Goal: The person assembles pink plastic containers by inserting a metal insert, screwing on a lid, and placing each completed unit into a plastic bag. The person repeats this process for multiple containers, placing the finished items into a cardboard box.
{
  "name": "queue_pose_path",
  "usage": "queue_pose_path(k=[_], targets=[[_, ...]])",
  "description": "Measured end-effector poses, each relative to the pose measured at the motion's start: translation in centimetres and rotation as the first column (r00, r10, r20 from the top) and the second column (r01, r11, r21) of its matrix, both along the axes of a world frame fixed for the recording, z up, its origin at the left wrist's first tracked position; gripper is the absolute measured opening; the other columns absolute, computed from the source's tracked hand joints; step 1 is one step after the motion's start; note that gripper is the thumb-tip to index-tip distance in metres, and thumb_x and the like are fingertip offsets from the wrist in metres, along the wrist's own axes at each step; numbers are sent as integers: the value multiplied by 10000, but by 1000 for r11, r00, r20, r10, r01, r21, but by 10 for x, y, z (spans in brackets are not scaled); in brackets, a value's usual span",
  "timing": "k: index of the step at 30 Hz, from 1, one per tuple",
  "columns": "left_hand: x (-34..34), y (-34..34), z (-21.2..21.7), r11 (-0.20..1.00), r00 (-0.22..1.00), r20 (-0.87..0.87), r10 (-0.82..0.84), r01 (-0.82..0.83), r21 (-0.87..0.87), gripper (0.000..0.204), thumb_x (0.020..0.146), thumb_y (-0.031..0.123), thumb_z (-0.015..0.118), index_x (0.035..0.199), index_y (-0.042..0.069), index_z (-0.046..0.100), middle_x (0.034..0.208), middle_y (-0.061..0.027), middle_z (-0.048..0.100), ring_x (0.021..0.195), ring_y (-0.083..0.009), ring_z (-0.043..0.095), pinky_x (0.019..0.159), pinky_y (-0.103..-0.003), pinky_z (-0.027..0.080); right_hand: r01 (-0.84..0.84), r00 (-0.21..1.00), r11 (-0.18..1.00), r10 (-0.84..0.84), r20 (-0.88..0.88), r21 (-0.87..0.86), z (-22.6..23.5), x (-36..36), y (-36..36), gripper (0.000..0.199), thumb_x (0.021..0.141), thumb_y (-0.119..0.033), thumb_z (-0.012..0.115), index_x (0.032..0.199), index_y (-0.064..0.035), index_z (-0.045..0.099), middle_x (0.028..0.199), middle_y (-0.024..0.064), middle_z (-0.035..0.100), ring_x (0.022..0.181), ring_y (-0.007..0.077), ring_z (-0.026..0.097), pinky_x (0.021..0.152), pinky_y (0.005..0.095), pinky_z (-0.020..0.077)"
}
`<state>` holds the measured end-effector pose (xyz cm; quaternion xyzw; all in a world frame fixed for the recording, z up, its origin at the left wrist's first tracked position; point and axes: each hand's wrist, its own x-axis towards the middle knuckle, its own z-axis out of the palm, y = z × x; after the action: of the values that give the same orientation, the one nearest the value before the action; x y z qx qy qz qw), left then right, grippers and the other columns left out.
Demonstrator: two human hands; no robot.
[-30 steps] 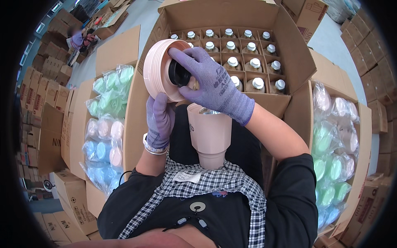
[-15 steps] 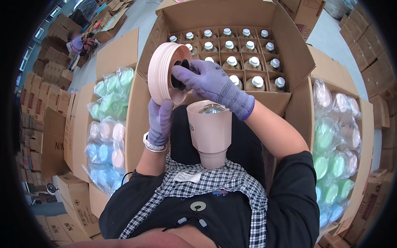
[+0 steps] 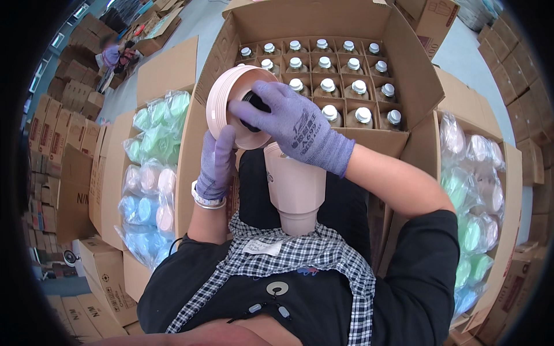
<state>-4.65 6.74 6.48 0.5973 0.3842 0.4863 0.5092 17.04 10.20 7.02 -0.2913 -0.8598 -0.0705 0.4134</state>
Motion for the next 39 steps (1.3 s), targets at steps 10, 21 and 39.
queue_pose_path(k=[10,21,39], targets=[[2,9,5,979,988,109,-109,126,-161,686,1103,537,506,1456,-49,548,1290,-200,693,1186,-266,724,945,-409,655,-138,958,964,72,279,226,-2,14,19,579,852,-214,747,1402,-313,593,1355,99,507,1228,316,595,989,438,609],[20,-3,-19,994,956,285,73,-92,54,651,1064,500,648,1458,-7,544,1333,-118,676,1210,-200,659,1024,-339,541,-308,877,639,-96,-470,-705,30,3,-5,952,861,-365,890,1611,4,435,1397,202,639,1056,200,719,854,322,623],[19,-23,-7,994,991,106,81,-88,60,640,1081,533,582,1349,-47,614,1183,-116,729,1120,-185,698,960,-335,565,-127,992,988,129,12,-91,15,-1,-8,735,786,16,753,1476,-143,557,1364,151,549,1261,401,603,1015,451,596]])
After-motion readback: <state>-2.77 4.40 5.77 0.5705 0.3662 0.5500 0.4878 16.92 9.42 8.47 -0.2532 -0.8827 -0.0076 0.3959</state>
